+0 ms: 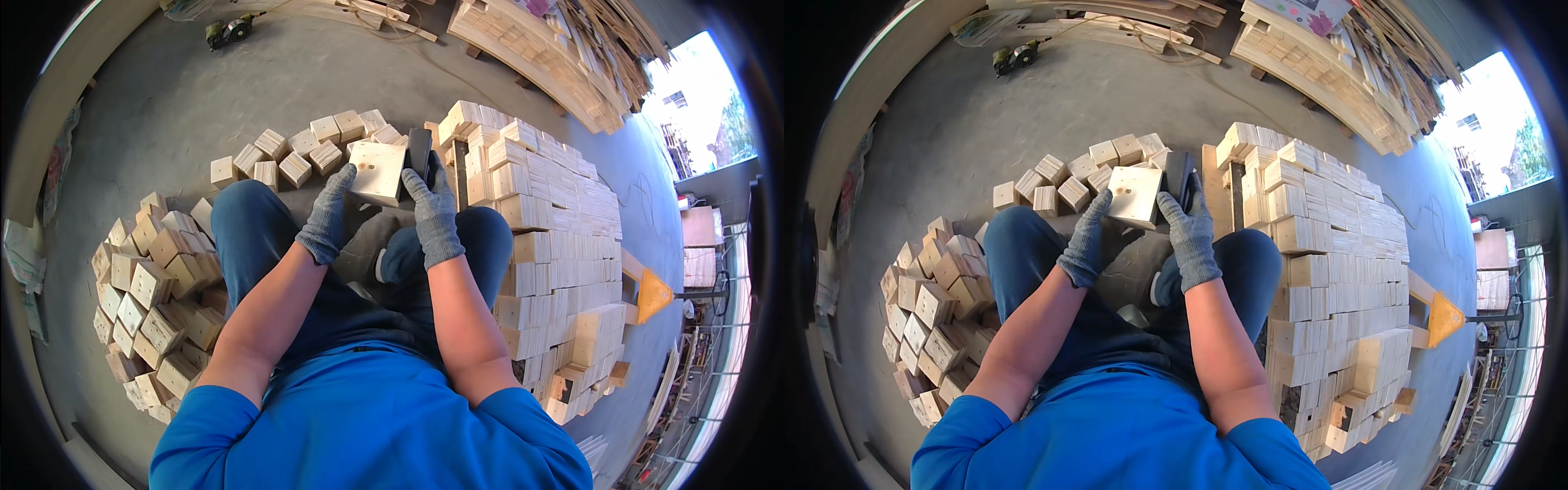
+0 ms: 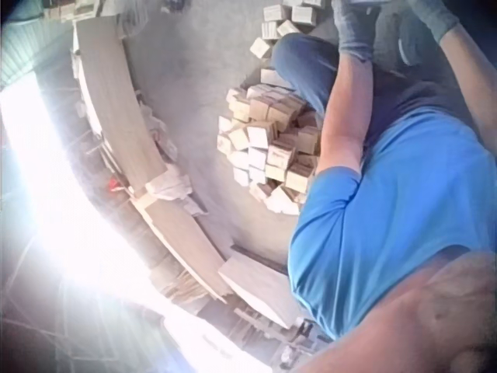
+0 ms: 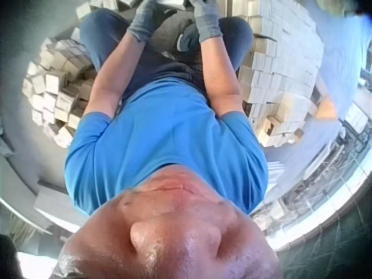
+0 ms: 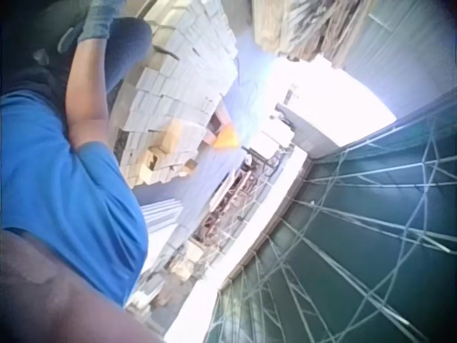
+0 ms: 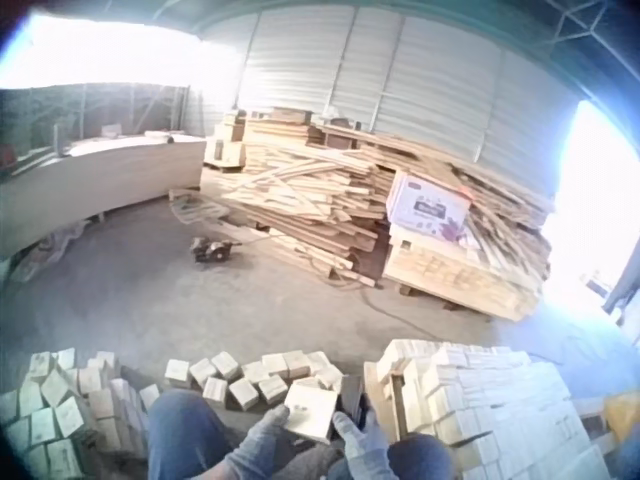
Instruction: The person sits on the floor and sands small wooden blocks one by one using a sanding block. They pick up a block, sand its surfaces, and place it on a stack of finished blocks.
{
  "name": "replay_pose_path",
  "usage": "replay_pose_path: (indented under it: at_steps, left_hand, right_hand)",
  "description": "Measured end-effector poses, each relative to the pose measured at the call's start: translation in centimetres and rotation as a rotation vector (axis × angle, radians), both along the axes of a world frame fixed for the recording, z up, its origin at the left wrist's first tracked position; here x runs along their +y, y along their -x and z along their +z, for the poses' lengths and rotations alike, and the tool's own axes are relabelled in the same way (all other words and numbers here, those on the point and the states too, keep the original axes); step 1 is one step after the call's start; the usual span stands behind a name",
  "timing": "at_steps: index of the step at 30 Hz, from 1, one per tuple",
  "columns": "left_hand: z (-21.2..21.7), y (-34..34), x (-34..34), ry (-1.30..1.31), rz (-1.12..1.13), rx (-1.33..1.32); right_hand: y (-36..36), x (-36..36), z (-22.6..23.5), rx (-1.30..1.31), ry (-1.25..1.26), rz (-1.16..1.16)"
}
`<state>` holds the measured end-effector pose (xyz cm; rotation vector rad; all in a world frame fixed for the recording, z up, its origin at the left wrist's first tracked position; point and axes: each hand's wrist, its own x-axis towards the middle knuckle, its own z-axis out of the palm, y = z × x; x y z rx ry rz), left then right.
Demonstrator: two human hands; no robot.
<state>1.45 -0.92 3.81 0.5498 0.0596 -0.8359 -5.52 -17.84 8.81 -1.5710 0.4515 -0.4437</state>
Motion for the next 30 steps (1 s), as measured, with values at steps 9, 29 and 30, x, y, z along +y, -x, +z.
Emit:
replay_pose_path:
  at_steps: [9,29,30]
  left_hand:
    - [0.3,0.8,0.4,-0.055,0.129,0.111]
    - [-3.7,-1.4,-0.9,0.089,0.114,0.238]
    - [-3.6,-1.2,-1.0,0.085,0.108,0.238]
  right_hand:
    - [-0.5,0.4,-4.0,0.101,0.147,-0.024]
    - [1.3,3.8,-1.8,-0.009,0.699,0.2]
    - [0.3,3.4,-1.8,-0.042,0.717,0.135]
